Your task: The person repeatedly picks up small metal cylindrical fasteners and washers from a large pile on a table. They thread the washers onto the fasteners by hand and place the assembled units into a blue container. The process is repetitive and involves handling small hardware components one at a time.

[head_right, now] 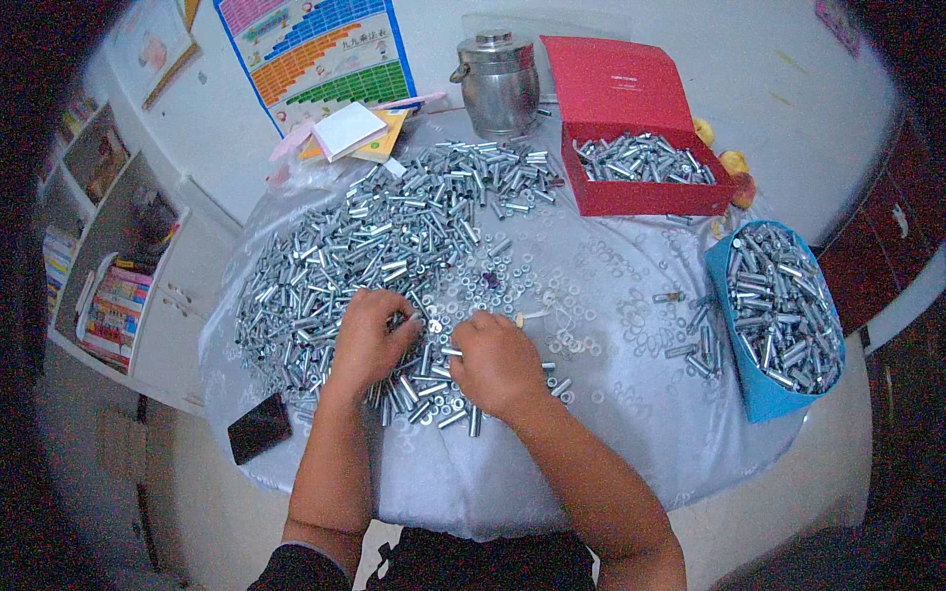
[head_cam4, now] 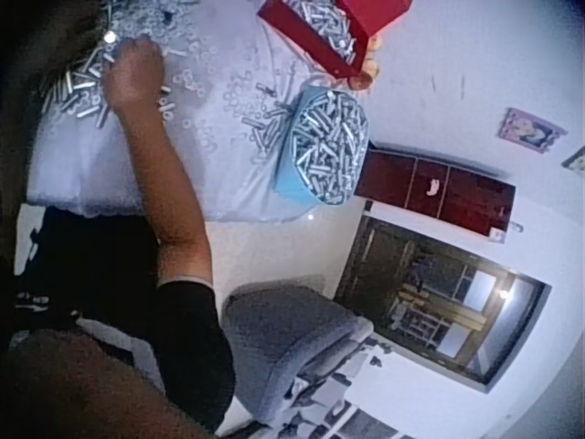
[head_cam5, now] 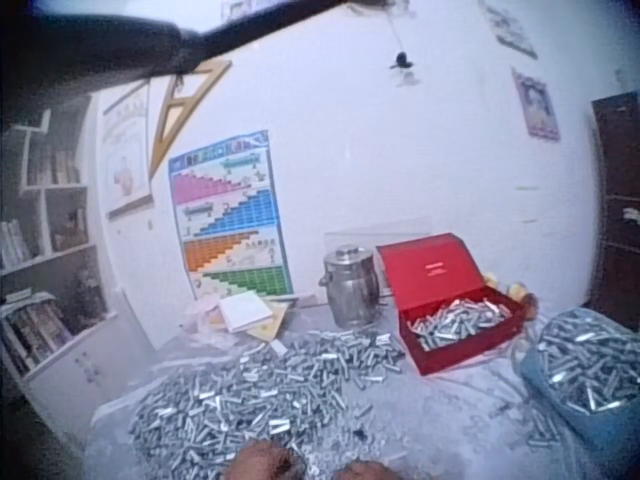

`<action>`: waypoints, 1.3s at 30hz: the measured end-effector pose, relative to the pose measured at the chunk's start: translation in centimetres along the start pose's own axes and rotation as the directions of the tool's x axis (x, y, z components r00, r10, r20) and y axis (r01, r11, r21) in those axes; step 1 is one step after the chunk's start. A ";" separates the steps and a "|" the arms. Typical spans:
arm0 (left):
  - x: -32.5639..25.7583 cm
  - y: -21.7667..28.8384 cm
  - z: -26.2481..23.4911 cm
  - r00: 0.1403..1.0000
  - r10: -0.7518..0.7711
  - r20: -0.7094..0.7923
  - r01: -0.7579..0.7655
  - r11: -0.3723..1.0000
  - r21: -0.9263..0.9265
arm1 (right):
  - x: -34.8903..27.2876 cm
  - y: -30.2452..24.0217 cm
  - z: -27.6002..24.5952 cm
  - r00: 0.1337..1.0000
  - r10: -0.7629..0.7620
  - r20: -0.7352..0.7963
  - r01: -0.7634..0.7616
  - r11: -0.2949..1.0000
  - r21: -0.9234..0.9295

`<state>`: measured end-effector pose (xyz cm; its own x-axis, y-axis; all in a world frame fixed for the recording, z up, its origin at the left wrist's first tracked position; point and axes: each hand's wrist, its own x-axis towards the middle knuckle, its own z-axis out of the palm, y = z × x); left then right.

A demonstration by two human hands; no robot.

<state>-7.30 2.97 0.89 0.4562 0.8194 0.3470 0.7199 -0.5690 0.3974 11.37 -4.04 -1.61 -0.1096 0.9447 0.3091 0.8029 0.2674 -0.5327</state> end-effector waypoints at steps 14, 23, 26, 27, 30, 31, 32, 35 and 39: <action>-0.2 4.0 0.8 0.976 0.159 -0.148 -0.208 0.877 -0.433 | 0.1 -0.1 -1.9 0.931 0.313 -0.189 0.030 0.451 0.892; -0.6 4.7 0.7 0.988 0.081 -0.133 -0.134 0.878 -0.460 | 0.1 0.0 -1.8 0.920 0.298 -0.256 0.037 0.583 0.812; -0.7 4.5 0.8 0.982 0.110 -0.157 -0.168 0.886 -0.432 | 0.1 0.1 -1.9 0.911 0.329 -0.249 0.023 0.563 0.826; -0.7 4.5 0.7 0.979 0.114 -0.169 -0.176 0.890 -0.422 | 0.2 -0.1 -2.2 0.904 0.355 -0.237 0.005 0.546 0.838; -0.7 4.6 0.7 0.976 0.114 -0.184 -0.181 0.899 -0.400 | 0.1 0.2 -1.7 0.906 0.354 -0.231 0.001 0.545 0.839; -0.7 4.5 0.8 0.979 0.107 -0.176 -0.170 0.901 -0.399 | 0.0 0.4 -1.4 0.910 0.342 -0.235 0.007 0.552 0.834; -0.7 4.5 0.9 0.981 0.099 -0.167 -0.159 0.903 -0.398 | 0.0 0.5 -1.4 0.913 0.328 -0.241 0.016 0.561 0.828; -0.7 4.3 1.3 0.976 0.134 -0.170 -0.191 0.904 -0.383 | 0.1 0.3 -1.4 0.918 0.324 -0.227 -0.006 0.586 0.810; -0.8 4.8 1.2 0.996 -0.027 -0.090 -0.021 0.869 -0.495 | 0.1 0.7 -1.5 0.925 0.340 -0.169 -0.077 0.604 0.793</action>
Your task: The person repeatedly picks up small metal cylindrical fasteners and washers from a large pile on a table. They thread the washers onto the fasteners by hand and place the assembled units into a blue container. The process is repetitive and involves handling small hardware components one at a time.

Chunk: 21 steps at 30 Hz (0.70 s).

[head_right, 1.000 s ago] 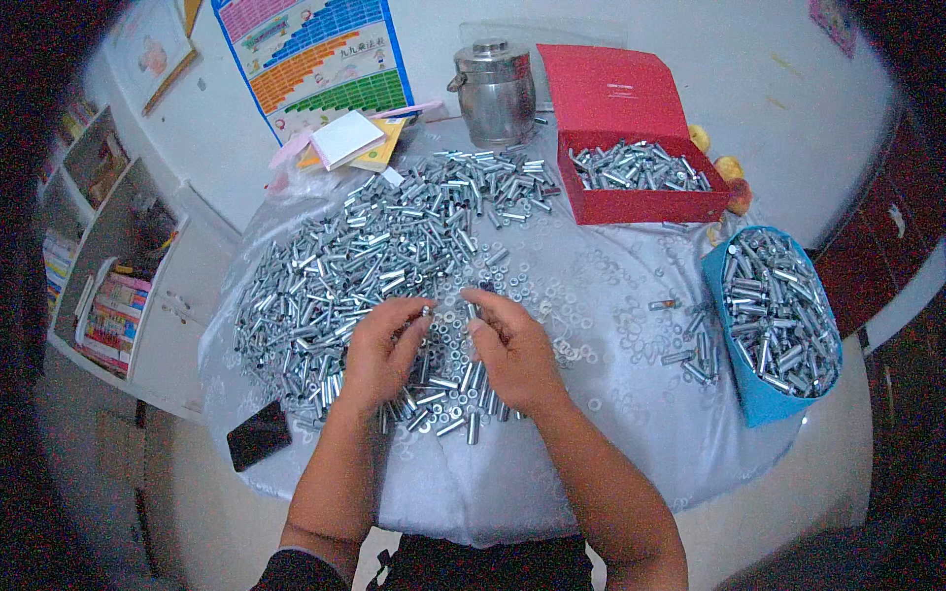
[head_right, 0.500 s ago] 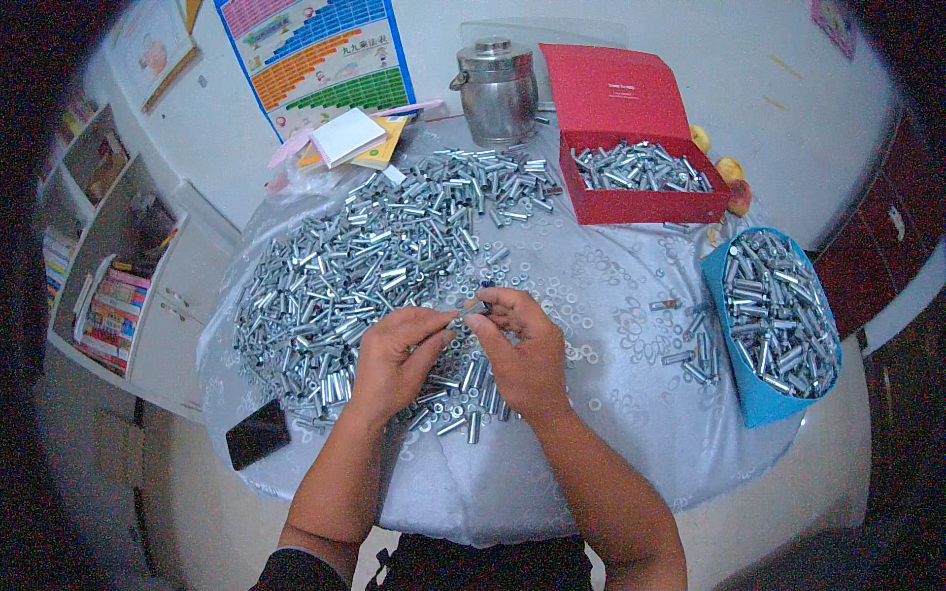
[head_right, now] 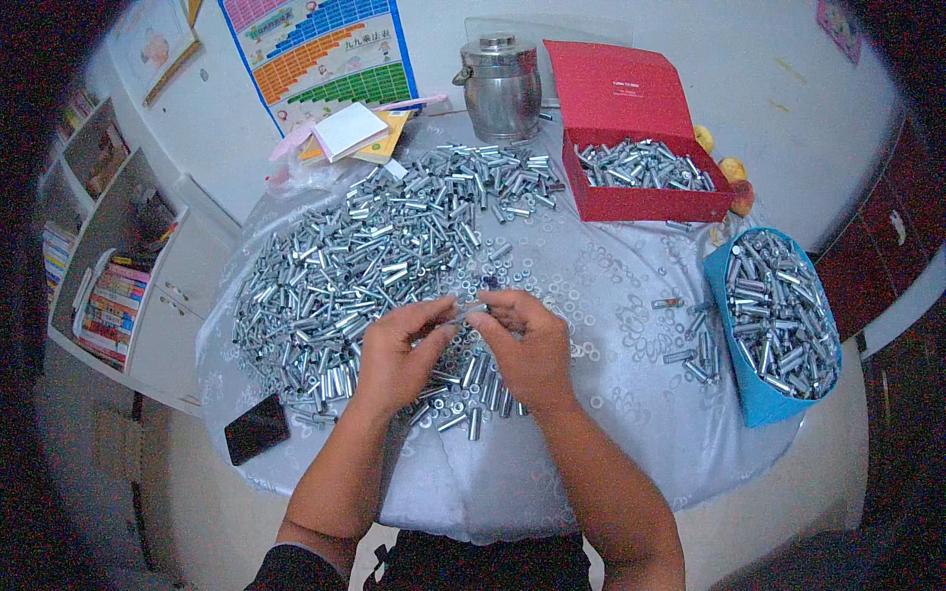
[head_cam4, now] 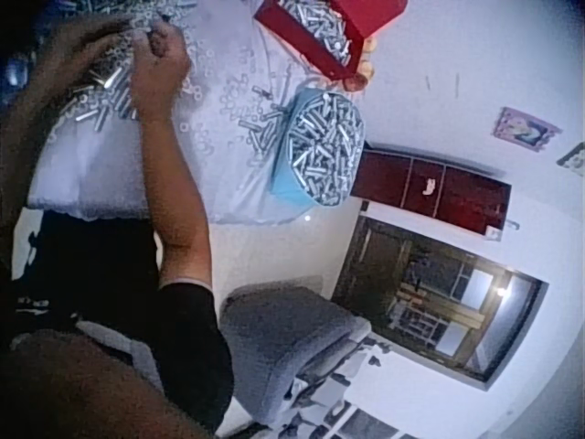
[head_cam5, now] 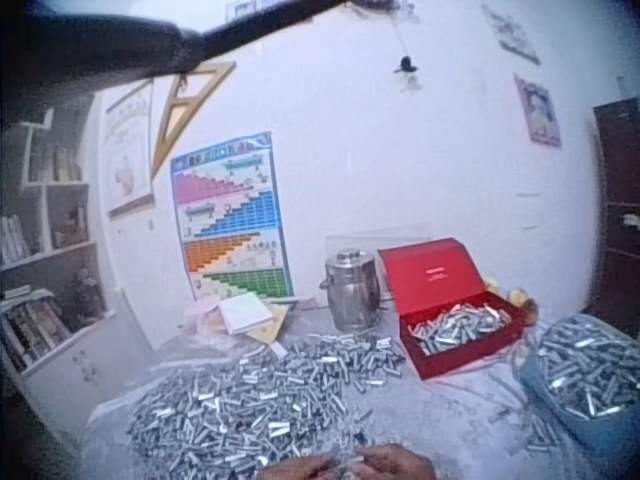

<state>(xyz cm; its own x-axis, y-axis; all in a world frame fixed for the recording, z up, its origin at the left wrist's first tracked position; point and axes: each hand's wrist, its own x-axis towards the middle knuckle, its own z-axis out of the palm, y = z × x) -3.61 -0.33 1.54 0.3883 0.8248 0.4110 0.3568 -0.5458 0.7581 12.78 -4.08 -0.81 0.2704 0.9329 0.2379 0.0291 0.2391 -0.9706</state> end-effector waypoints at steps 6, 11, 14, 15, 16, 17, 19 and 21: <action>-0.1 -1.2 0.6 0.993 -0.115 0.018 0.115 0.938 -0.328 | 0.1 -0.4 -0.9 0.992 -0.004 0.125 0.013 0.997 -0.073; -0.2 -0.7 1.7 0.980 -0.157 0.123 0.199 0.750 -0.631 | 0.4 -1.0 -1.5 0.996 0.062 0.062 -0.061 0.998 -0.024; -0.6 0.5 2.2 0.956 -0.148 0.254 0.282 0.704 -0.651 | 0.3 -1.6 -1.4 0.997 0.082 0.001 -0.082 0.997 -0.001; -0.6 0.7 2.1 0.942 -0.190 0.275 0.326 0.708 -0.626 | 0.2 -1.5 -1.6 0.997 0.071 -0.002 -0.071 0.996 -0.046; -0.5 0.9 2.0 0.927 -0.233 0.295 0.369 0.710 -0.599 | 0.2 -1.5 -1.7 0.998 0.061 -0.005 -0.061 0.994 -0.092; -0.5 1.0 1.9 0.909 -0.274 0.314 0.412 0.709 -0.572 | 0.2 -1.6 -1.8 1.000 -0.009 0.001 0.009 0.979 -0.202; -0.2 0.8 1.7 0.909 -0.307 0.283 0.418 0.664 -0.621 | 0.2 -1.9 -1.9 0.989 -0.144 0.039 0.147 0.901 -0.408; -0.1 0.4 1.6 0.908 -0.322 0.268 0.417 0.619 -0.666 | 0.2 -1.6 -1.8 0.991 -0.129 0.024 0.128 0.918 -0.376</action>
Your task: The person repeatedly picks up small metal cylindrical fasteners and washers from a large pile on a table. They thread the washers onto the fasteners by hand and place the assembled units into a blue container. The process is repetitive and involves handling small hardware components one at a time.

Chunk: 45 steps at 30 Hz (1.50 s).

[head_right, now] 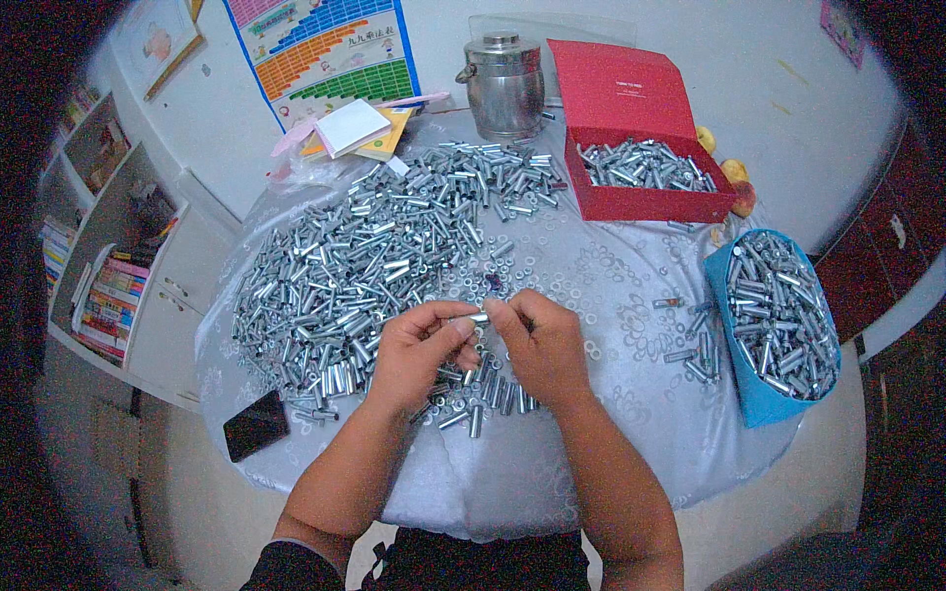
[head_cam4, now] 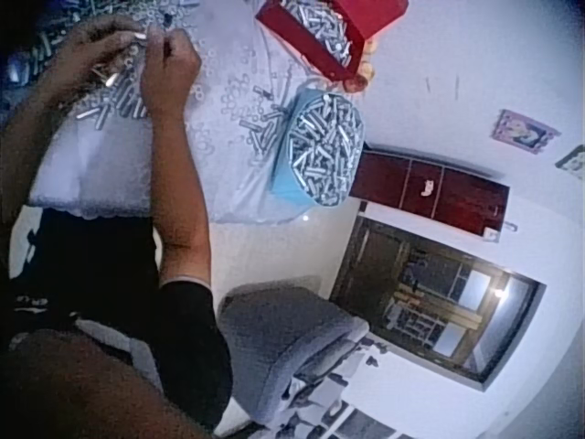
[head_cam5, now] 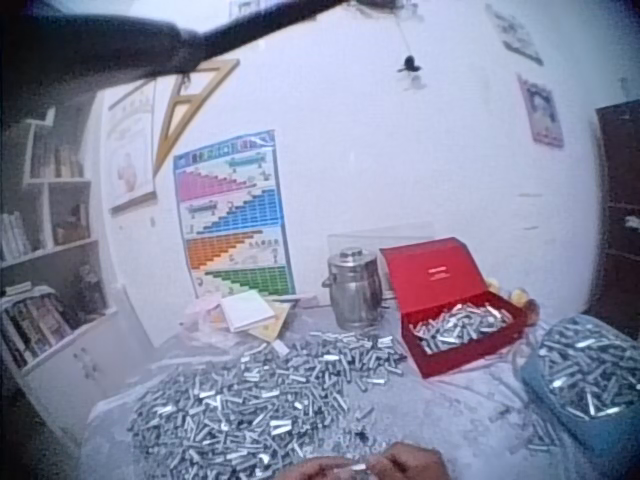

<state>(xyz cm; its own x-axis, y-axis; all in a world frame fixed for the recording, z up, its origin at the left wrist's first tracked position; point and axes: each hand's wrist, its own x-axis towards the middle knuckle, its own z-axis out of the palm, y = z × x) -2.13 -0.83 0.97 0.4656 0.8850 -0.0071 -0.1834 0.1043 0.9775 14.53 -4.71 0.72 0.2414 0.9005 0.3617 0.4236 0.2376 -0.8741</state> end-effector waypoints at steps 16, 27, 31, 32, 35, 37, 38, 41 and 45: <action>0.7 -0.1 -0.9 0.971 -0.053 -0.232 0.014 0.986 -0.165 | 1.5 3.8 -1.7 0.990 -0.012 -0.143 -0.026 0.965 -0.263; 0.9 -0.7 -1.3 0.967 -0.046 -0.250 -0.001 0.983 -0.186 | 1.5 4.0 -2.0 0.994 -0.031 -0.107 -0.014 0.918 -0.397; 0.9 -0.7 -1.5 0.967 -0.043 -0.250 -0.007 0.981 -0.196 | 1.7 4.6 -2.9 0.981 -0.012 -0.193 -0.076 0.894 -0.442; 0.9 -0.7 -1.5 0.968 -0.041 -0.248 -0.010 0.980 -0.200 | 1.8 4.8 -3.1 0.980 -0.004 -0.197 -0.088 0.887 -0.454; 0.8 -0.6 -1.3 0.968 -0.043 -0.246 -0.002 0.984 -0.179 | 1.7 5.3 -3.2 0.985 -0.025 -0.168 -0.058 0.882 -0.467; 0.9 -0.7 -1.4 0.969 -0.047 -0.244 0.002 0.983 -0.183 | 1.7 5.4 -3.2 0.988 -0.013 -0.153 -0.061 0.880 -0.471; 0.9 -0.8 -1.4 0.969 -0.049 -0.242 0.004 0.983 -0.186 | 1.7 5.4 -3.1 0.989 -0.007 -0.145 -0.063 0.879 -0.472; 0.8 -0.6 -1.3 0.969 -0.050 -0.243 0.003 0.981 -0.192 | 1.8 6.0 -3.2 0.987 -0.054 -0.149 -0.028 0.867 -0.498; 0.8 -0.6 -1.2 0.966 -0.062 -0.250 0.015 0.983 -0.185 | 1.8 6.0 -3.1 0.997 -0.021 -0.077 -0.025 0.827 -0.561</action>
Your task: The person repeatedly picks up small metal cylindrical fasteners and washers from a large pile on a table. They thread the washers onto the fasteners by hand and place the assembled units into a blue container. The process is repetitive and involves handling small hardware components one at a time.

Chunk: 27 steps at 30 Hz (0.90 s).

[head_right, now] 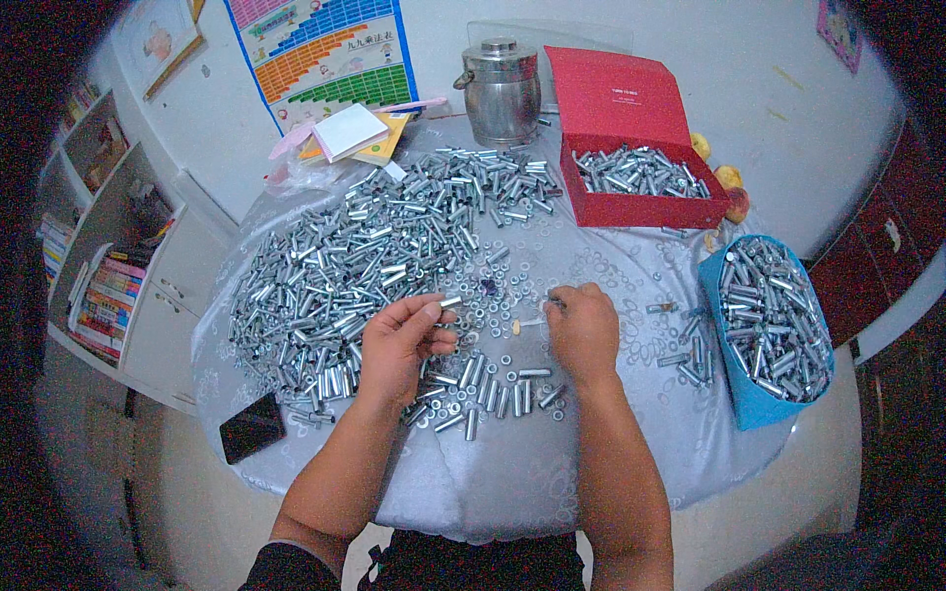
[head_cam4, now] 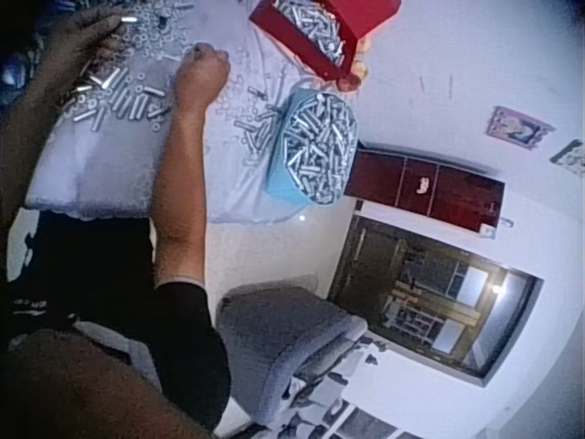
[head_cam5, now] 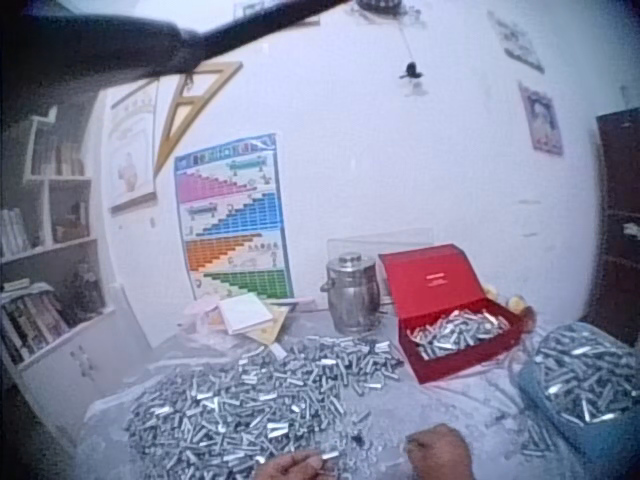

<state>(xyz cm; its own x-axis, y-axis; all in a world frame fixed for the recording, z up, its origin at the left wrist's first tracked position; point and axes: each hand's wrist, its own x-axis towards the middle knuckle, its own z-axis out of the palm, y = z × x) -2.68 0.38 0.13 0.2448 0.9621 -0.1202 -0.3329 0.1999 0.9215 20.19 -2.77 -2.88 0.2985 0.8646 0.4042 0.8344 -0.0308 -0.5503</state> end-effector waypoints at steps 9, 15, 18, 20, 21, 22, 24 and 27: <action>0.0 -0.1 0.1 1.000 -0.004 -0.004 0.004 1.000 0.014 | -0.3 -0.7 -0.2 0.974 -0.059 0.220 0.052 0.998 0.035; 0.2 -0.4 -0.1 1.000 0.003 0.009 -0.003 1.000 0.004 | -0.4 -1.0 -0.5 0.985 -0.007 0.175 -0.025 0.984 0.177; 0.1 -0.4 0.0 1.000 -0.001 0.011 0.001 1.000 0.020 | -0.1 -0.9 -0.7 0.960 0.103 0.261 -0.202 0.899 0.387; 0.0 -0.2 0.3 1.000 -0.011 0.012 0.010 0.999 0.035 | 0.0 -0.5 -0.5 0.936 0.134 0.326 -0.302 0.784 0.542; 0.0 -0.3 0.3 1.000 -0.019 0.015 0.019 1.000 0.023 | 0.1 -0.8 -0.8 0.924 0.148 0.352 -0.340 0.737 0.584; -0.1 -0.3 0.2 0.999 -0.028 0.019 0.028 1.000 0.010 | 0.1 -1.4 -1.4 0.912 0.159 0.378 -0.377 0.686 0.622; -0.1 -0.3 0.2 0.999 -0.040 0.027 0.040 0.999 -0.006 | 0.2 -1.7 -1.6 0.896 0.162 0.412 -0.422 0.598 0.681; -0.1 -0.4 0.3 0.997 -0.053 0.049 0.055 0.998 -0.025 | 0.1 -1.8 -1.7 0.893 0.140 0.428 -0.434 0.520 0.735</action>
<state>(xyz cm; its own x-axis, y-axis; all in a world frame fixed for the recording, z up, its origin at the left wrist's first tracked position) -2.34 0.17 -0.12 0.3066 0.9398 -0.1509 -0.3418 0.2567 0.9041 19.55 -3.45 -0.59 0.1851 0.9823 -0.0292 -0.0366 -0.0228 -0.9991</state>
